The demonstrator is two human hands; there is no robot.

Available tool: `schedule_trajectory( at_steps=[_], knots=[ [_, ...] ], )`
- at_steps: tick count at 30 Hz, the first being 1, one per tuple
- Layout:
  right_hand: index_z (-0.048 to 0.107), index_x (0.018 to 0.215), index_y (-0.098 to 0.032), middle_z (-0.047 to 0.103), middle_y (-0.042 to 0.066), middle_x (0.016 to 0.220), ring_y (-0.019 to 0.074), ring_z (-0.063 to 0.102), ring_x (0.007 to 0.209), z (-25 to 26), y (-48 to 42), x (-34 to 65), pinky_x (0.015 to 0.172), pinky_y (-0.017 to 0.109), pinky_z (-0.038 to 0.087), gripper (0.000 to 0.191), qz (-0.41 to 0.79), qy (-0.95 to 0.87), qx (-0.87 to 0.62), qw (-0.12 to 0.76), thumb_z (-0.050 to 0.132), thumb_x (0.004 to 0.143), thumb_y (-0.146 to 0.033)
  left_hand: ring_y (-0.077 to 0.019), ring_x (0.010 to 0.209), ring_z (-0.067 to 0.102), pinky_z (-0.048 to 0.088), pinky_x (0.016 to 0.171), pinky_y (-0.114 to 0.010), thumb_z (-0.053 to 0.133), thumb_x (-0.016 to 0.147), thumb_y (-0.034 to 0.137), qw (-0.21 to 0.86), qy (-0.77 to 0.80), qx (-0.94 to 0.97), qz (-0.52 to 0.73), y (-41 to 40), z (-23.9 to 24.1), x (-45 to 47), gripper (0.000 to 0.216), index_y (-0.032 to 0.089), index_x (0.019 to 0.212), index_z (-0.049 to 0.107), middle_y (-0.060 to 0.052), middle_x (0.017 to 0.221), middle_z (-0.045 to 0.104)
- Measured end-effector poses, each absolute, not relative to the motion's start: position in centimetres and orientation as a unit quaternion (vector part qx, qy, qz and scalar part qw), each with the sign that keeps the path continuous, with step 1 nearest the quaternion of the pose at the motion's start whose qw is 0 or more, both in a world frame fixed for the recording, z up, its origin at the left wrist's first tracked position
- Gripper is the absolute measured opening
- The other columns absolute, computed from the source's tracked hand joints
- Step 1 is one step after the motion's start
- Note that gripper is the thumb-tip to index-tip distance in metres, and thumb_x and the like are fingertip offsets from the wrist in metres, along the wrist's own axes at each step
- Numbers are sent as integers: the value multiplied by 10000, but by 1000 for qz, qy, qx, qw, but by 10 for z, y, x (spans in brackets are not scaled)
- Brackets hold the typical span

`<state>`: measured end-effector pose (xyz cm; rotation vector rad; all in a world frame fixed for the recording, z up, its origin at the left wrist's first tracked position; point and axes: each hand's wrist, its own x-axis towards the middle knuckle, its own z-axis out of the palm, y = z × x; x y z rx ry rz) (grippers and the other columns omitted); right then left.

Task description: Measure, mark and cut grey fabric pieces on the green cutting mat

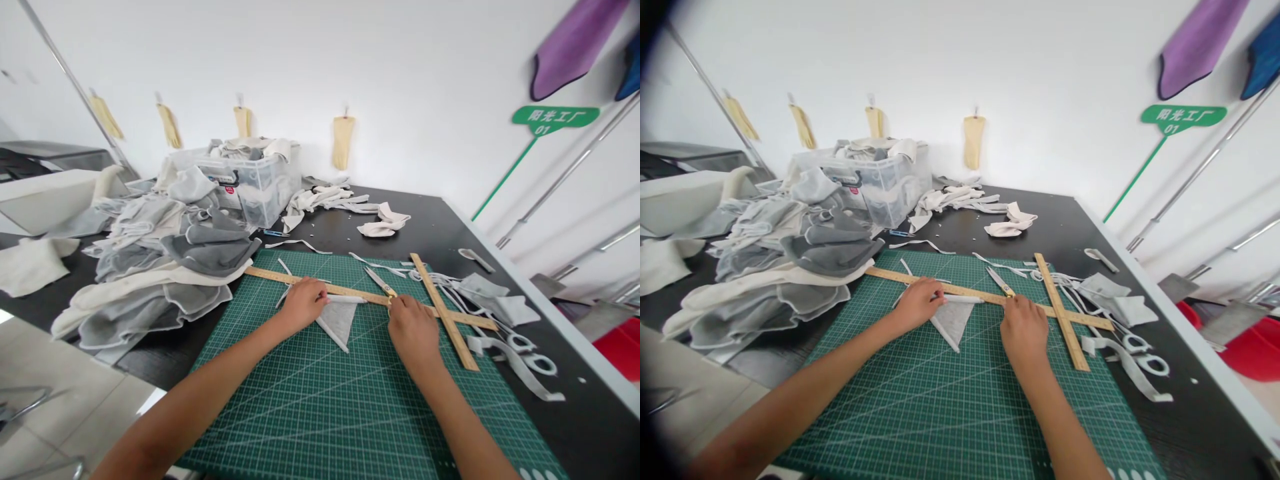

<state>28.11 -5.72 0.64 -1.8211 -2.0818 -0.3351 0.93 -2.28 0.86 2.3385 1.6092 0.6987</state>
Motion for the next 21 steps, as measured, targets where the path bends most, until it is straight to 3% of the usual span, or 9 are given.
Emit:
schedule_trajectory(
  at_steps=[3,5,8,11,14,17,19,21],
  knots=[
    [676,1104,-185,675,141,1151,302,615,1061,4,-63,260,935,446,433,241,-43,-757,-577,305,461,1006,-229,-257,999,583,421,868,-369,722,823,298,108,525,810,236,-25,8,10,179,219,978,683,-50,994,696],
    [673,1146,-222,667,124,1187,299,607,1099,1,-70,241,951,454,461,237,36,-773,-516,368,495,1000,-278,-252,981,580,413,861,-363,711,830,308,106,520,813,241,-28,7,12,121,212,899,684,-49,954,685],
    [673,1148,-258,668,106,1170,303,610,1082,-2,-82,217,944,471,477,216,106,-805,-460,360,584,965,-332,-218,885,574,400,771,-326,680,833,294,146,526,795,264,-32,7,18,121,201,765,644,-33,863,656],
    [642,1146,-239,654,114,1127,313,599,1046,-5,-86,208,927,488,471,250,117,-768,-507,375,643,923,-354,-184,800,558,376,698,-289,643,845,311,256,497,769,308,-32,10,23,144,191,766,642,-15,810,641],
    [573,1184,-202,626,126,1111,303,595,1008,-9,-79,213,896,474,485,472,165,-659,-575,457,735,834,-474,-150,680,499,340,629,-266,597,881,434,373,448,725,367,-29,14,27,299,172,742,639,-3,709,589],
    [534,1277,-206,630,113,1168,279,608,1014,-12,-66,224,896,434,494,684,285,-595,-553,509,812,733,-515,-112,563,386,276,557,-250,601,868,571,482,416,656,406,-31,15,31,430,170,712,604,28,601,472],
    [609,1213,-211,675,80,1094,262,620,968,-11,-59,231,863,400,497,601,380,-597,-505,494,816,729,-502,-98,535,345,257,535,-240,633,841,619,551,409,593,421,-33,13,33,461,174,729,588,44,583,428],
    [687,1058,-208,702,44,949,235,618,864,-11,-53,237,790,360,492,411,461,-595,-456,474,780,779,-494,-99,566,389,297,548,-231,667,818,634,597,402,540,438,-35,9,35,473,169,767,595,34,628,477]
  ],
)
